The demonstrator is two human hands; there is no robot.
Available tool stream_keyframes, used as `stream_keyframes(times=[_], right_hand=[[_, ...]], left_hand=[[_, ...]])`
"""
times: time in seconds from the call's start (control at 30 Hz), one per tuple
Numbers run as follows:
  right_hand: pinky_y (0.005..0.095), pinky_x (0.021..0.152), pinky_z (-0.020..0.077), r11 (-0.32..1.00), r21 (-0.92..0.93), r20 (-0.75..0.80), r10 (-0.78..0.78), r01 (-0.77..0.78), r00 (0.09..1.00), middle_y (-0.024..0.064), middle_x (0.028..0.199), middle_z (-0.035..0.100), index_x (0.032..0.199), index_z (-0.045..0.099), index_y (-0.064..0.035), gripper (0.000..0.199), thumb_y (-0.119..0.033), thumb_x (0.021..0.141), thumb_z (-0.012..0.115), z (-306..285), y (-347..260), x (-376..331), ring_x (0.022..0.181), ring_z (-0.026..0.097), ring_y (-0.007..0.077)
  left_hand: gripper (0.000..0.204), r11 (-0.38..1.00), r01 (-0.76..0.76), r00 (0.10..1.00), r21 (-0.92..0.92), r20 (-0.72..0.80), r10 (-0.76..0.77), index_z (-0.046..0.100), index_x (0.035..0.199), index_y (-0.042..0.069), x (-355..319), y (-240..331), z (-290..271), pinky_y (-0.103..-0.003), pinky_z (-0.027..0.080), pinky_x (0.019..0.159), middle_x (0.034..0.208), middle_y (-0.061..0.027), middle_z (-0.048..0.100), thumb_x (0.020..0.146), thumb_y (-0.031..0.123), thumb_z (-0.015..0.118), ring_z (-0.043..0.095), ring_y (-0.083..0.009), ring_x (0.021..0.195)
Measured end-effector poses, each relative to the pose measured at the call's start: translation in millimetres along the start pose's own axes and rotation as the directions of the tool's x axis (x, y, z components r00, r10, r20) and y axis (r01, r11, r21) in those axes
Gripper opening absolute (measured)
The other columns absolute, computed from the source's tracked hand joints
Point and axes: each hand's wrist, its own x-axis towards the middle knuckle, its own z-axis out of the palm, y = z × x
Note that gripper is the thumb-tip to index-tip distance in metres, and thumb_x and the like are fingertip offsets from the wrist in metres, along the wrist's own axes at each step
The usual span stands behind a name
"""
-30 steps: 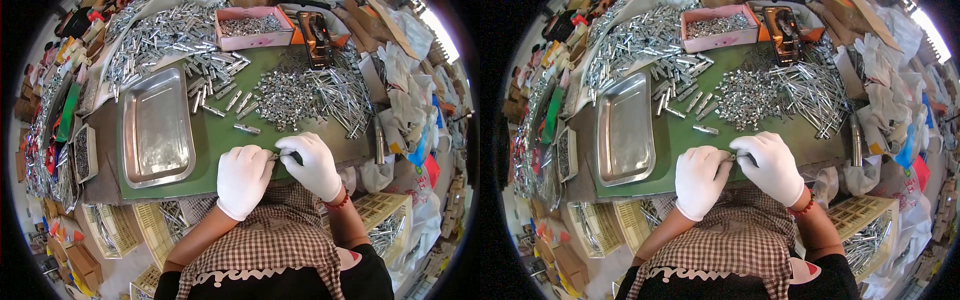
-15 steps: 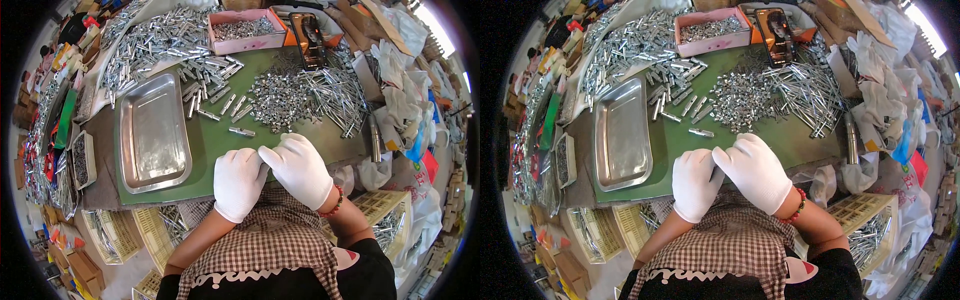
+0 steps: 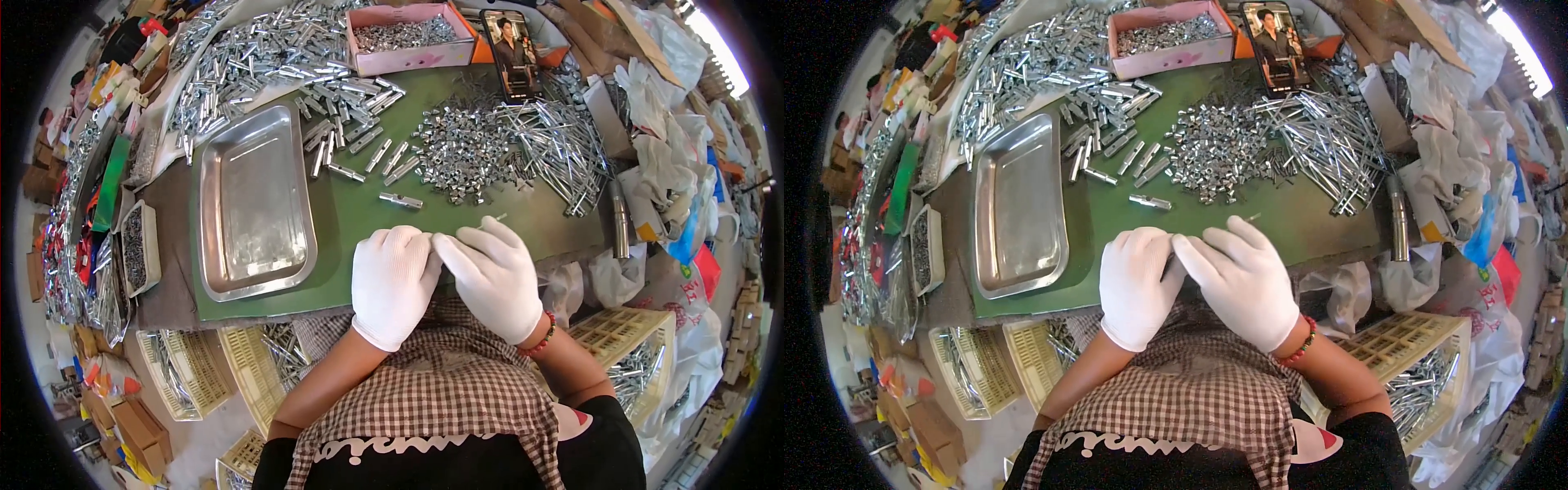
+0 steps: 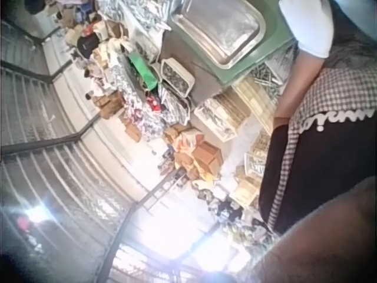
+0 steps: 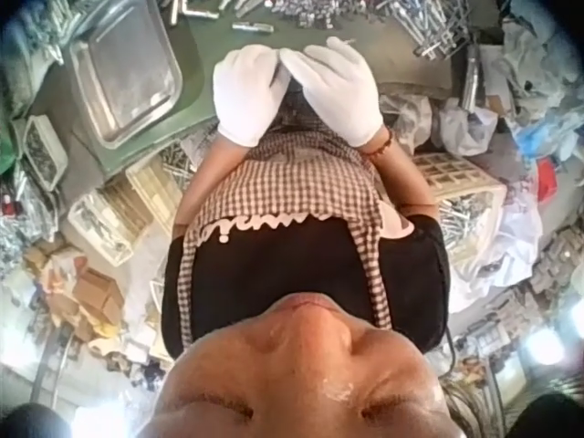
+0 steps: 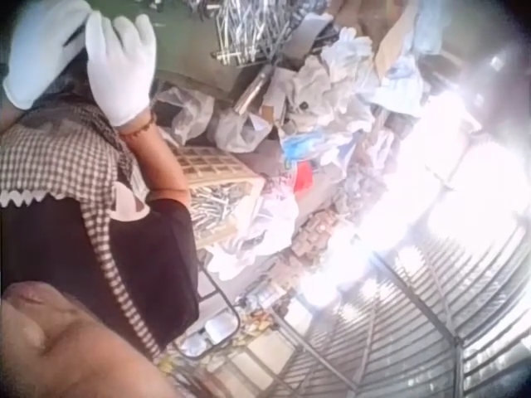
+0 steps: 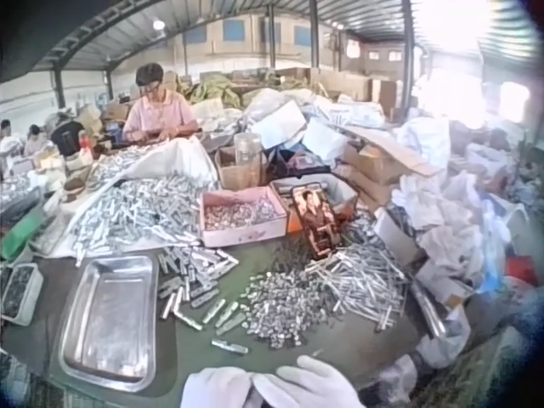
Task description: The recorder is assembling small metal hardware components at a workstation in a warehouse-like manufacturing environment.
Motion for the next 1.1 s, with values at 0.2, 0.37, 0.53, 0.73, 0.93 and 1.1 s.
stream_keyframes(times=[0.2, 0.37, 0.53, 0.73, 0.93, 1.1], right_hand=[[0.0429, 0.096, 0.0494, 0.931, -0.102, -0.133, 0.336, -0.35, 0.932, 0.0127, 0.109, 0.072, 0.121, 0.067, -0.0022, 0.041, 0.0, 0.08, 0.065, -29.1, 19.9, -8.7, 0.106, 0.066, 0.0316], [0.0448, 0.096, 0.0481, 0.639, -0.521, -0.432, 0.374, -0.566, 0.821, 0.0184, 0.117, 0.069, 0.13, 0.065, -0.005, 0.043, -0.006, 0.087, 0.065, -74.4, 99.4, -65.7, 0.108, 0.064, 0.0358], [0.0434, 0.093, 0.0494, 0.526, -0.365, -0.302, 0.713, -0.768, 0.632, 0.0231, 0.113, 0.067, 0.138, 0.059, -0.0047, 0.048, -0.014, 0.091, 0.066, -87.9, 129.1, -99.3, 0.104, 0.064, 0.0377], [0.0345, 0.085, 0.054, 0.82, -0.043, -0.083, 0.566, -0.57, 0.82, 0.0139, 0.112, 0.068, 0.135, 0.063, -0.0032, 0.055, 0.0, 0.081, 0.075, -67.8, 37.4, -47.0, 0.097, 0.066, 0.0243], [0.0381, 0.057, 0.0511, 0.896, -0.063, 0.093, 0.443, -0.439, 0.892, 0.0073, 0.082, 0.061, 0.137, 0.062, -0.0226, 0.065, -0.022, 0.076, 0.084, -33.7, -23.1, -28.8, 0.065, 0.064, 0.0272], [0.0386, 0.055, 0.0503, 0.834, 0.038, 0.026, 0.551, -0.551, 0.834, 0.0093, 0.074, 0.06, 0.139, 0.06, -0.0232, 0.063, -0.027, 0.079, 0.082, -37.7, -28.7, -28.0, 0.059, 0.063, 0.029]], left_hand=[[0.016, 0.998, 0.065, 0.997, -0.025, 0.04, -0.064, 0.069, 0.092, 0.013, -6.0, 0.3, 1.8, -0.044, 0.045, 0.075, 0.091, -0.0059, 0.065, 0.078, 0.012, 0.077, 0.061, -0.032, 0.085], [0.014, 0.997, 0.075, 0.995, -0.002, 0.064, -0.074, 0.071, 0.09, 0.014, -5.6, 3.4, -0.6, -0.043, 0.045, 0.076, 0.09, -0.0051, 0.065, 0.078, 0.014, 0.078, 0.062, -0.0307, 0.085], [0.013, 0.998, 0.056, 0.997, -0.004, 0.045, -0.056, 0.071, 0.089, 0.014, -6.4, 4.6, 1.0, -0.043, 0.045, 0.075, 0.087, -0.004, 0.065, 0.078, 0.014, 0.078, 0.062, -0.0296, 0.084], [0.013, 0.999, 0.044, 0.999, 0.01, 0.024, -0.044, 0.071, 0.089, 0.013, -8.2, 2.9, -0.2, -0.044, 0.045, 0.075, 0.087, -0.0045, 0.065, 0.078, 0.015, 0.078, 0.062, -0.0299, 0.083], [0.013, 0.999, 0.046, 0.996, -0.001, 0.07, -0.046, 0.07, 0.088, 0.012, -7.1, 2.0, 0.3, -0.045, 0.045, 0.074, 0.084, -0.0063, 0.064, 0.079, 0.016, 0.078, 0.061, -0.0314, 0.081], [0.013, 0.999, 0.042, 0.997, -0.002, 0.072, -0.042, 0.07, 0.09, 0.012, -8.0, 5.1, -1.2, -0.045, 0.045, 0.073, 0.083, -0.0067, 0.064, 0.08, 0.017, 0.077, 0.061, -0.0315, 0.081]])
